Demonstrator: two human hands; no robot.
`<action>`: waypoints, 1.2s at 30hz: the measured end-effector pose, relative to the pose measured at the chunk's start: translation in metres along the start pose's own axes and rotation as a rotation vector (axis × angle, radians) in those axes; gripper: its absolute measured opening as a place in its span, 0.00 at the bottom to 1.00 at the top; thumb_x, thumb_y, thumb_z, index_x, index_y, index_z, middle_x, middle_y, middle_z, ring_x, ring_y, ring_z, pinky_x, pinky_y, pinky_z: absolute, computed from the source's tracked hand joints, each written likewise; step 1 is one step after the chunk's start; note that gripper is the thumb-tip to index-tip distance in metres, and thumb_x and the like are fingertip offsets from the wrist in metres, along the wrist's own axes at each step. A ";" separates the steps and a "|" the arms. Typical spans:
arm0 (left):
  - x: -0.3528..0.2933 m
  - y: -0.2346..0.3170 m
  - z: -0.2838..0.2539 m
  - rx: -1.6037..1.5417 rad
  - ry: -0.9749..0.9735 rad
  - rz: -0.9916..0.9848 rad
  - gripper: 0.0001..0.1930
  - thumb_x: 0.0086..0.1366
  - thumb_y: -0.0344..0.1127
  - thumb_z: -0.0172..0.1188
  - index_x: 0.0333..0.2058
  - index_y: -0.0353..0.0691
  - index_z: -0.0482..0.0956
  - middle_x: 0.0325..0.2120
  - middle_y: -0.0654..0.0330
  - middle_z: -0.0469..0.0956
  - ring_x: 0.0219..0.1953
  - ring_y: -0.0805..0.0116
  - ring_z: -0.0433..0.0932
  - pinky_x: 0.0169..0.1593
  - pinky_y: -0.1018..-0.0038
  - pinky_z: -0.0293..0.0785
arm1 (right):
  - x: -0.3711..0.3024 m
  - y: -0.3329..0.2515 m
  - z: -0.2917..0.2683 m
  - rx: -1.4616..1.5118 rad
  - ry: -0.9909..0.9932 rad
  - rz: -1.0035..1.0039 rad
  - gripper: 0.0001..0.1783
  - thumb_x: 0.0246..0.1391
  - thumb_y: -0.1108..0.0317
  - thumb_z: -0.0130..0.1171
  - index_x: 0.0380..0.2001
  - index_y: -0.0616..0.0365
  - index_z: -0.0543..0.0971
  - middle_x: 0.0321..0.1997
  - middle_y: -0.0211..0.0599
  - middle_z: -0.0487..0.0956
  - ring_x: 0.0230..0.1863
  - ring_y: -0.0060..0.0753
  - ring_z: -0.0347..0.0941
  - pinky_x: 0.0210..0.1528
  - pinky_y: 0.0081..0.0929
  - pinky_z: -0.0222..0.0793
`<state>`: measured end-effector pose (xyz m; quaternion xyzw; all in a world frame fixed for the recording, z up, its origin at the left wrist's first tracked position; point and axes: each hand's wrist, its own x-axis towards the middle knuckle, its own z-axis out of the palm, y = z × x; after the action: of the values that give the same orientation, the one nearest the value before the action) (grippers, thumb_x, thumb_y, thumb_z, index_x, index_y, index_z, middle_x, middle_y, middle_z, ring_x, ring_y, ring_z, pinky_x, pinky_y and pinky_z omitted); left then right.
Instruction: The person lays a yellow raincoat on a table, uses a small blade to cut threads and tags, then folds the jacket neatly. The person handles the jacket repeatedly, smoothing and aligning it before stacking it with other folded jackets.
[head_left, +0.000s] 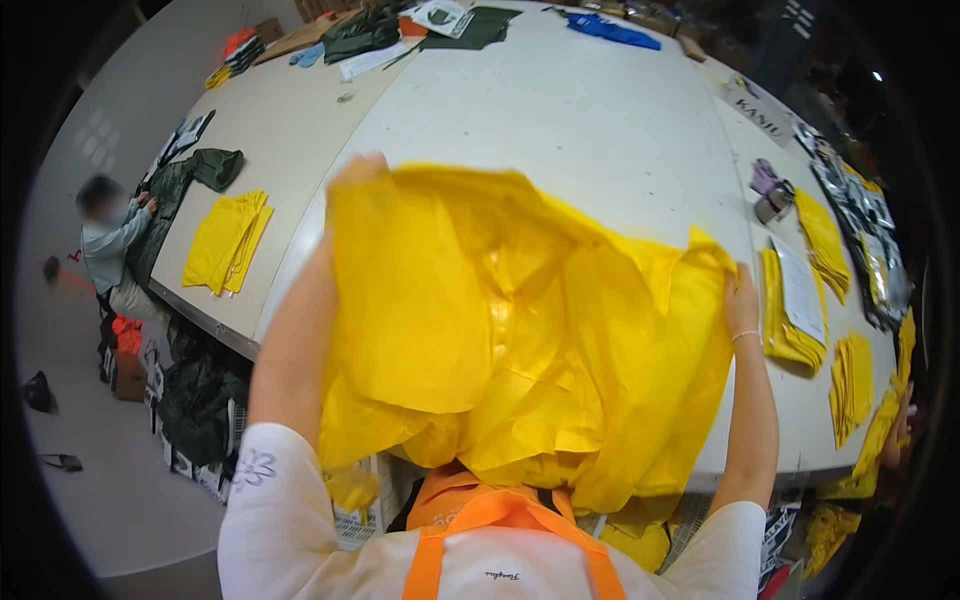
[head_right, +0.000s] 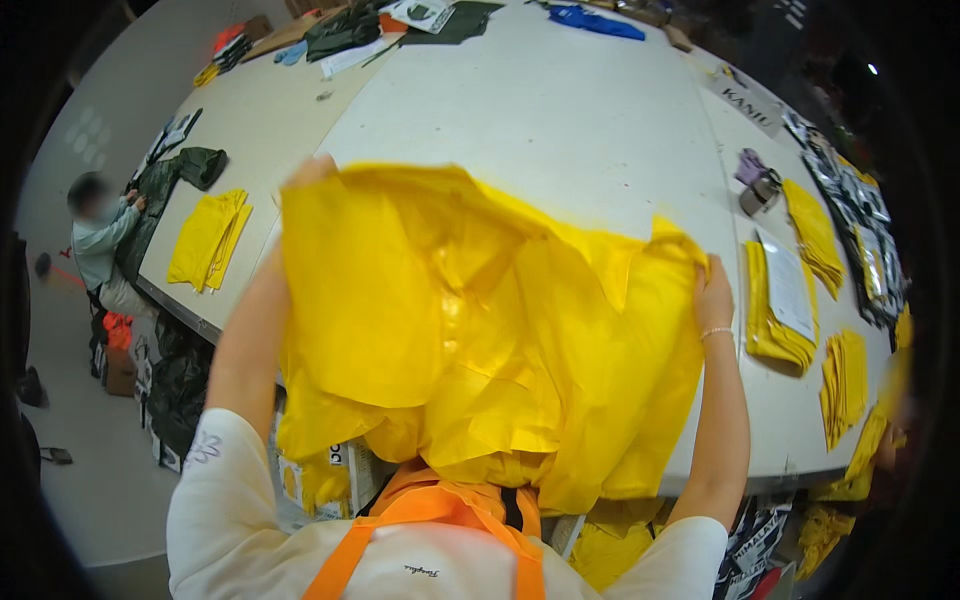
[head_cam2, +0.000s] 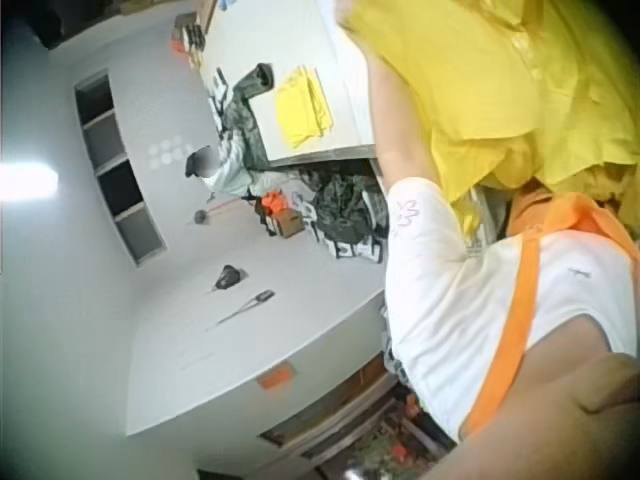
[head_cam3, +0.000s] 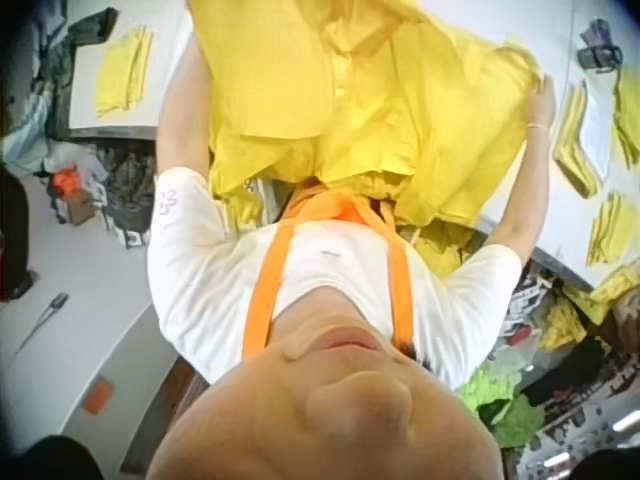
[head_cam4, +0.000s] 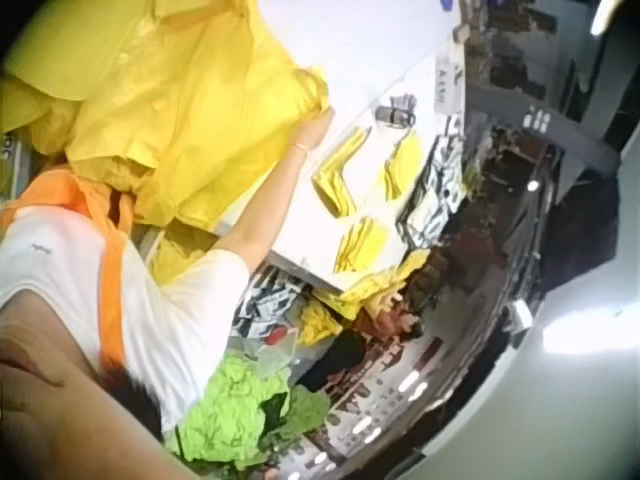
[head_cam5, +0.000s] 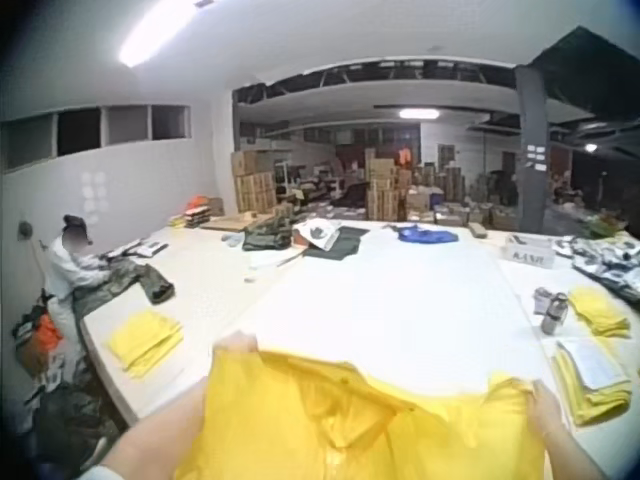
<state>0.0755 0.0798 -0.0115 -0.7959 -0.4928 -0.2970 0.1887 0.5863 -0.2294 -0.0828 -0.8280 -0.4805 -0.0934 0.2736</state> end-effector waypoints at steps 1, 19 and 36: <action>-0.020 -0.003 0.026 -0.010 -0.026 0.169 0.05 0.48 0.35 0.55 0.21 0.42 0.70 0.19 0.57 0.70 0.24 0.55 0.71 0.27 0.62 0.65 | -0.011 0.016 0.052 0.119 -0.067 0.022 0.12 0.56 0.70 0.46 0.43 0.60 0.71 0.40 0.50 0.76 0.46 0.51 0.71 0.48 0.36 0.66; -0.093 -0.038 0.150 -0.517 -0.132 0.144 0.15 0.50 0.35 0.64 0.36 0.38 0.73 0.37 0.54 0.75 0.39 0.55 0.73 0.45 0.64 0.64 | 0.077 -0.274 0.331 -0.102 -0.954 -0.201 0.10 0.49 0.67 0.51 0.32 0.58 0.79 0.39 0.47 0.78 0.41 0.49 0.74 0.43 0.39 0.71; -0.299 0.021 -0.010 -0.807 -0.904 -0.824 0.22 0.51 0.32 0.66 0.45 0.36 0.71 0.34 0.60 0.74 0.35 0.74 0.73 0.36 0.79 0.69 | -0.111 0.148 0.090 -0.720 -0.097 0.510 0.25 0.53 0.66 0.54 0.55 0.57 0.66 0.58 0.45 0.66 0.59 0.44 0.61 0.56 0.36 0.60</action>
<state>-0.0094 -0.1364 -0.2012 -0.5983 -0.6341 -0.1447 -0.4679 0.6436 -0.3206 -0.2578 -0.9660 -0.2102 -0.1452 -0.0408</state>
